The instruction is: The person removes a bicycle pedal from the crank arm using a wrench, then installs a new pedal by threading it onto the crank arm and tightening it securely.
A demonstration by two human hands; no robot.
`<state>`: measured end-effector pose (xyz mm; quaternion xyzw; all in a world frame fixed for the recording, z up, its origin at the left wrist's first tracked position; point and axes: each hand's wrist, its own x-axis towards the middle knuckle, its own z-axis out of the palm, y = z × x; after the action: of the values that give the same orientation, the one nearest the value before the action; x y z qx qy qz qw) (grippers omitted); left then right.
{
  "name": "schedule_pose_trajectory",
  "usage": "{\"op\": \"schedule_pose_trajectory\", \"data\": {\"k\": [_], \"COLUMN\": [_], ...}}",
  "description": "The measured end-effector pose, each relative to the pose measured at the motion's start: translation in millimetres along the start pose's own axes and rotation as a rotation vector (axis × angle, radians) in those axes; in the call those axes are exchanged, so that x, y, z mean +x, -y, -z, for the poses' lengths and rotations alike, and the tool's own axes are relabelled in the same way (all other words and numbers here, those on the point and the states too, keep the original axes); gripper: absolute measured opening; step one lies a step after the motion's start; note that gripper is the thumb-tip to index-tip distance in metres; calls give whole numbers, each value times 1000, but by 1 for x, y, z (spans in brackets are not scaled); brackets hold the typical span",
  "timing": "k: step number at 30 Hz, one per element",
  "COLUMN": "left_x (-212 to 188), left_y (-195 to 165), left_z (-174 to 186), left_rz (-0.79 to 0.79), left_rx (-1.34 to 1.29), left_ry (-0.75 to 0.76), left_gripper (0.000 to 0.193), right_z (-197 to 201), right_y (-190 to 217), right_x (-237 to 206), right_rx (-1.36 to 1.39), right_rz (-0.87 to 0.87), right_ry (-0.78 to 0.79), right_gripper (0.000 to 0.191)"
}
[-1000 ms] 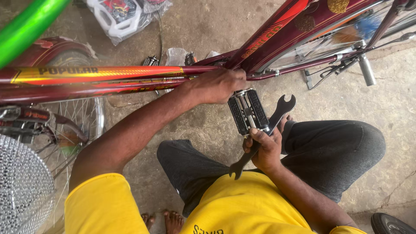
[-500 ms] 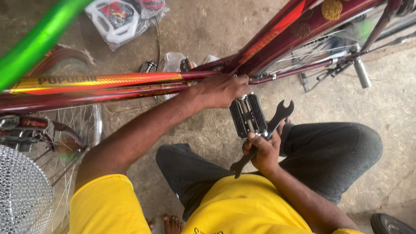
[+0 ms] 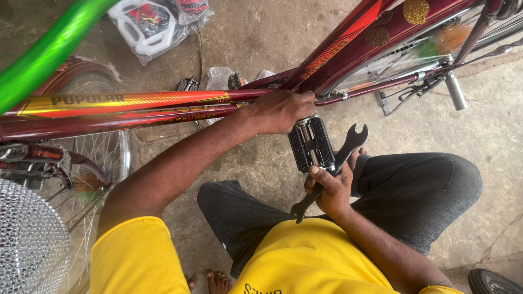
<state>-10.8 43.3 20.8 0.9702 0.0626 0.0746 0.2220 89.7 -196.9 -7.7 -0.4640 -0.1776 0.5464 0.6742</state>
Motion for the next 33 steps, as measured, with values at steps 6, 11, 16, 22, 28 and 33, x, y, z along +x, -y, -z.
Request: {"op": "schedule_pose_trajectory", "data": {"k": [6,11,16,22,28,33], "left_x": [-2,-9,-13,-16,-19,-42], "left_y": [5,9,10,15,1,-46], "left_z": [-10,-13,-11,-10,-37,-103], "left_rz": [-23,-107,-123,-159,129,570], "left_rx": [-1,64,81,72,-47,-827], "left_ry": [-56,-112,-112,-161,-393,-1030], "left_gripper": [19,23,14,13,66,58], "right_z": [0,-1,0,2,0,0], "right_y": [-1,-2,-5,-10,-10,-8], "right_x": [-1,-1,-1,2,0,-3], "right_rx": [-22,-4,-7,52,14,88], "right_rz": [31,42,25,-2,49,28], "right_ry": [23,13,30,52,16,0], "right_gripper": [28,30,31,30,21,19]}}
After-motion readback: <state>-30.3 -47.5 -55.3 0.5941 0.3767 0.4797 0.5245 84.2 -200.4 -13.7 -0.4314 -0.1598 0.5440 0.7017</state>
